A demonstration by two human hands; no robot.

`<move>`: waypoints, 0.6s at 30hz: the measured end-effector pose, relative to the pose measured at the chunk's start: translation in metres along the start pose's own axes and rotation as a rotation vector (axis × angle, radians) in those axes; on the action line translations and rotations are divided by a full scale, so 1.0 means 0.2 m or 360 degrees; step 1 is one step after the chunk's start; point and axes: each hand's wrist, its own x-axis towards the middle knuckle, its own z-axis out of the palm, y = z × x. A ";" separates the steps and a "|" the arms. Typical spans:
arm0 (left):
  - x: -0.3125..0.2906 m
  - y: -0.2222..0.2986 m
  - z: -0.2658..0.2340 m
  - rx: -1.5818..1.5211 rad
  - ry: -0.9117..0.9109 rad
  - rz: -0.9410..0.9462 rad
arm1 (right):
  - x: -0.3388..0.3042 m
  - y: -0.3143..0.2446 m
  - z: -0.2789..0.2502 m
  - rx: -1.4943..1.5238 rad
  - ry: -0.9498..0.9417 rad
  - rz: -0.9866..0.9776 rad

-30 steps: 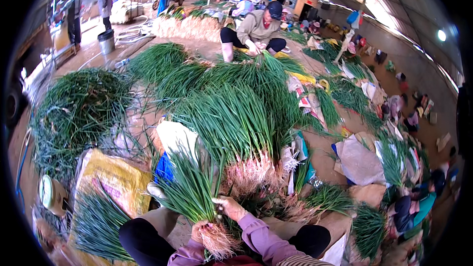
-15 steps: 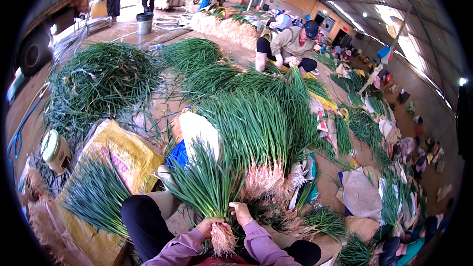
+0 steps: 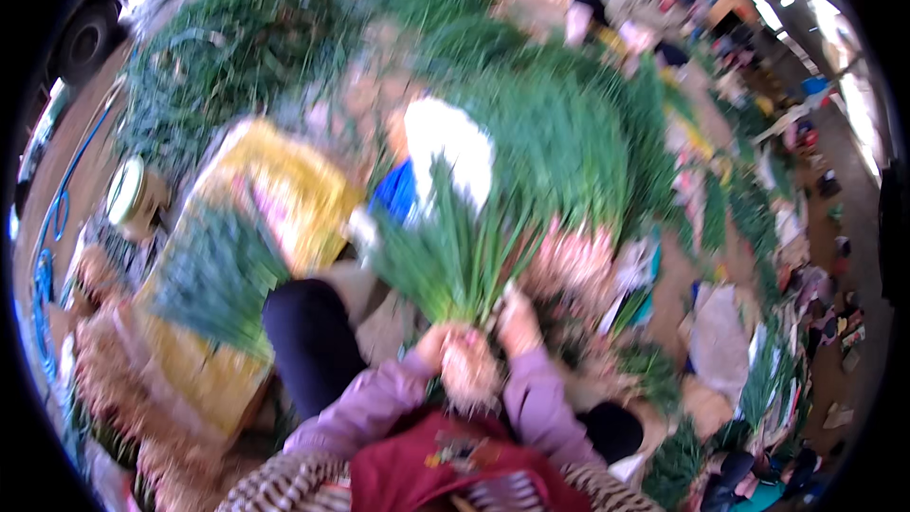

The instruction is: The person sorts and cleans green onions by hand, removing outer leaves and bundling them into larger piles while sitting on the floor.

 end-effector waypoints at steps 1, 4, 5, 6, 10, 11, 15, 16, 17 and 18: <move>-0.02 0.02 0.06 -0.0273 0.0263 -0.0173 | -0.01 -0.02 -0.01 0.0141 -0.0019 0.0061; 0.00 0.06 0.20 -0.0284 0.0238 -0.0153 | 0.04 -0.06 0.00 0.0560 0.0041 -0.0034; 0.00 0.06 0.22 -0.0277 0.0245 -0.0118 | 0.10 -0.05 -0.05 0.0522 -0.0006 -0.0056; 0.00 0.06 0.23 -0.0269 0.0254 -0.0086 | 0.16 -0.03 -0.10 0.0486 -0.0051 -0.0078; -0.01 0.07 0.19 -0.0284 0.0256 -0.0081 | 0.17 -0.08 -0.05 0.0354 0.0040 -0.0091; -0.01 0.06 0.18 -0.0285 0.0257 -0.0073 | 0.17 -0.09 -0.04 0.0173 0.0067 -0.0159; 0.00 0.06 0.17 -0.0194 0.0254 -0.0168 | 0.15 -0.04 -0.07 -0.0465 0.0323 -0.0358; -0.01 0.04 0.13 -0.0179 0.0288 -0.0166 | 0.16 0.00 -0.12 -0.0410 0.0302 -0.0353; -0.02 0.01 0.06 -0.0158 0.0311 -0.0141 | 0.13 0.01 -0.11 -0.0212 0.0144 -0.0294; 0.00 0.00 0.04 -0.0117 0.0305 -0.0112 | 0.09 0.00 -0.07 -0.0017 -0.0024 -0.0267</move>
